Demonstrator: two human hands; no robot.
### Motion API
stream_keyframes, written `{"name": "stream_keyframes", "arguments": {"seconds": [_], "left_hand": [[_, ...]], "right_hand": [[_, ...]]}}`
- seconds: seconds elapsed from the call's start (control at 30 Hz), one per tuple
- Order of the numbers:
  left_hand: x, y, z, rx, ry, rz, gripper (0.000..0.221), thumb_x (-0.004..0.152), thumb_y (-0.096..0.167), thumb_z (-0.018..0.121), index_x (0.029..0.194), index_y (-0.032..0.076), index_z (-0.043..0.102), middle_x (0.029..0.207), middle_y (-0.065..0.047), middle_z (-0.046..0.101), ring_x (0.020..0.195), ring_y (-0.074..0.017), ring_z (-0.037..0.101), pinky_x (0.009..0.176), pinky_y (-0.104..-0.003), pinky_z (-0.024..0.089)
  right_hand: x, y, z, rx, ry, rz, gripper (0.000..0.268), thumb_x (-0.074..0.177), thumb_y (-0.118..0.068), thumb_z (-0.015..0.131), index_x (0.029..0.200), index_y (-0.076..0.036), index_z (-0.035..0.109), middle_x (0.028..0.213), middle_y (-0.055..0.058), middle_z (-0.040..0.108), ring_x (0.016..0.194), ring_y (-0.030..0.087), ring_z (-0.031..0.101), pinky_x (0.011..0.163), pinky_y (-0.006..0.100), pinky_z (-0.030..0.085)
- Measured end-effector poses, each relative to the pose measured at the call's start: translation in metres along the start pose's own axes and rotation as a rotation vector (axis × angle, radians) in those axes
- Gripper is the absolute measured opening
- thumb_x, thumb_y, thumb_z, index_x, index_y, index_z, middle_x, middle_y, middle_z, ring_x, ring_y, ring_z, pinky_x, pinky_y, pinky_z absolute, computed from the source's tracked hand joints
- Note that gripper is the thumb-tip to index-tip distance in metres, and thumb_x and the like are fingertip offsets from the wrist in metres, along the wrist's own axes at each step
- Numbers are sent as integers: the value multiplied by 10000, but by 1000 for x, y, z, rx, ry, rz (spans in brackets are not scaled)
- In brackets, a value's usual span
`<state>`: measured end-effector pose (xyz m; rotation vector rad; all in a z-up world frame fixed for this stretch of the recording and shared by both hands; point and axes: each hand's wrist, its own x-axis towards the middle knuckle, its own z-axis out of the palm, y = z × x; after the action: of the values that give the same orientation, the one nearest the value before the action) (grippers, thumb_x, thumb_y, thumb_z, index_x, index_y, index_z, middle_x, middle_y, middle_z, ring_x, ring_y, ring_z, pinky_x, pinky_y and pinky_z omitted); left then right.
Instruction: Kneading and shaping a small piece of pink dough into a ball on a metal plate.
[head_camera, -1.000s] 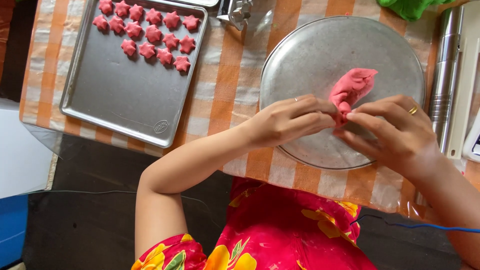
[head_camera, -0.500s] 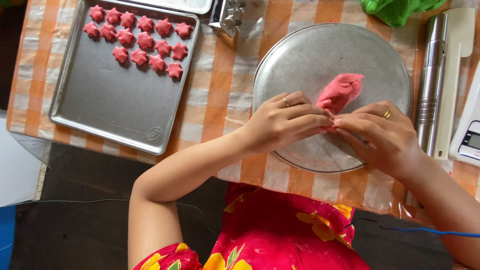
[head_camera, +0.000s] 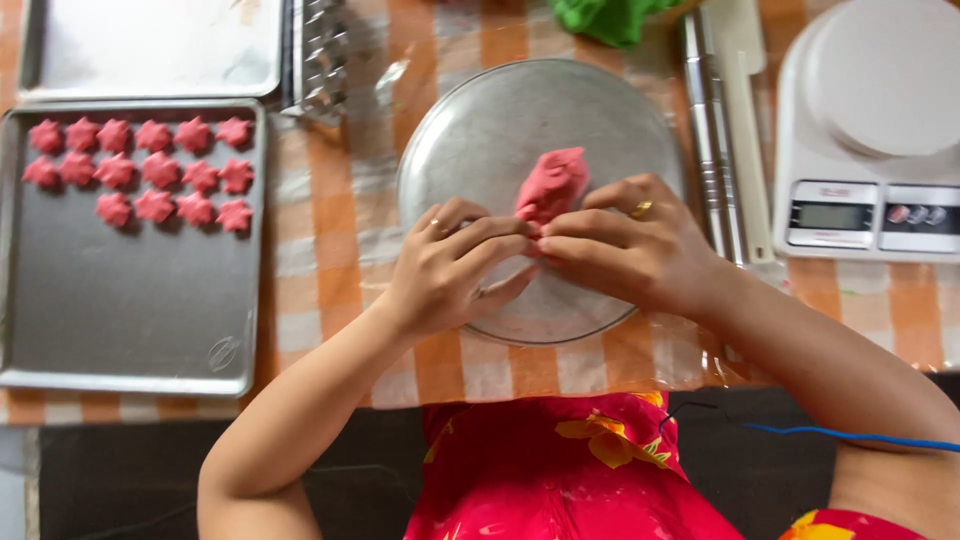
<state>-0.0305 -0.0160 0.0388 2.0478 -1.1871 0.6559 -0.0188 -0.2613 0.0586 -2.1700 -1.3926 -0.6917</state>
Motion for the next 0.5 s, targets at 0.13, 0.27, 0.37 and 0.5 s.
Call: {"name": "stream_keyframes", "arguments": {"seconds": [0.13, 0.27, 0.37, 0.5], "left_hand": [[-3, -2, 10, 91, 64, -42, 117, 914, 180, 756, 1026, 151, 735, 1056, -16, 727, 835, -217, 573, 697, -312, 482], [-3, -4, 8, 126, 107, -39, 64, 927, 160, 747, 990, 162, 757, 1126, -25, 714, 841, -220, 554, 725, -309, 483], [-7, -6, 11, 103, 125, -50, 117, 873, 183, 786, 983, 175, 745, 1129, -35, 696, 846, -230, 557, 746, -333, 499], [-7, -5, 12, 136, 140, -59, 76, 890, 197, 771, 953, 182, 731, 1105, -18, 689, 853, -215, 552, 755, -326, 490]], "right_hand": [[-1, 0, 2, -9, 114, 46, 89, 1029, -182, 671, 1029, -147, 753, 984, 10, 718, 827, 230, 612, 808, 336, 463], [2, 3, 2, -3, 132, 20, 97, 1032, -189, 680, 1022, -138, 761, 971, 33, 698, 817, 233, 598, 799, 344, 460], [3, 1, 2, 4, 124, 3, 52, 984, -148, 728, 1018, -120, 755, 982, 44, 701, 825, 243, 604, 809, 367, 458], [3, 0, 2, 3, 133, -17, 56, 943, -115, 771, 997, -116, 757, 967, 50, 701, 819, 241, 605, 799, 392, 463]]}}
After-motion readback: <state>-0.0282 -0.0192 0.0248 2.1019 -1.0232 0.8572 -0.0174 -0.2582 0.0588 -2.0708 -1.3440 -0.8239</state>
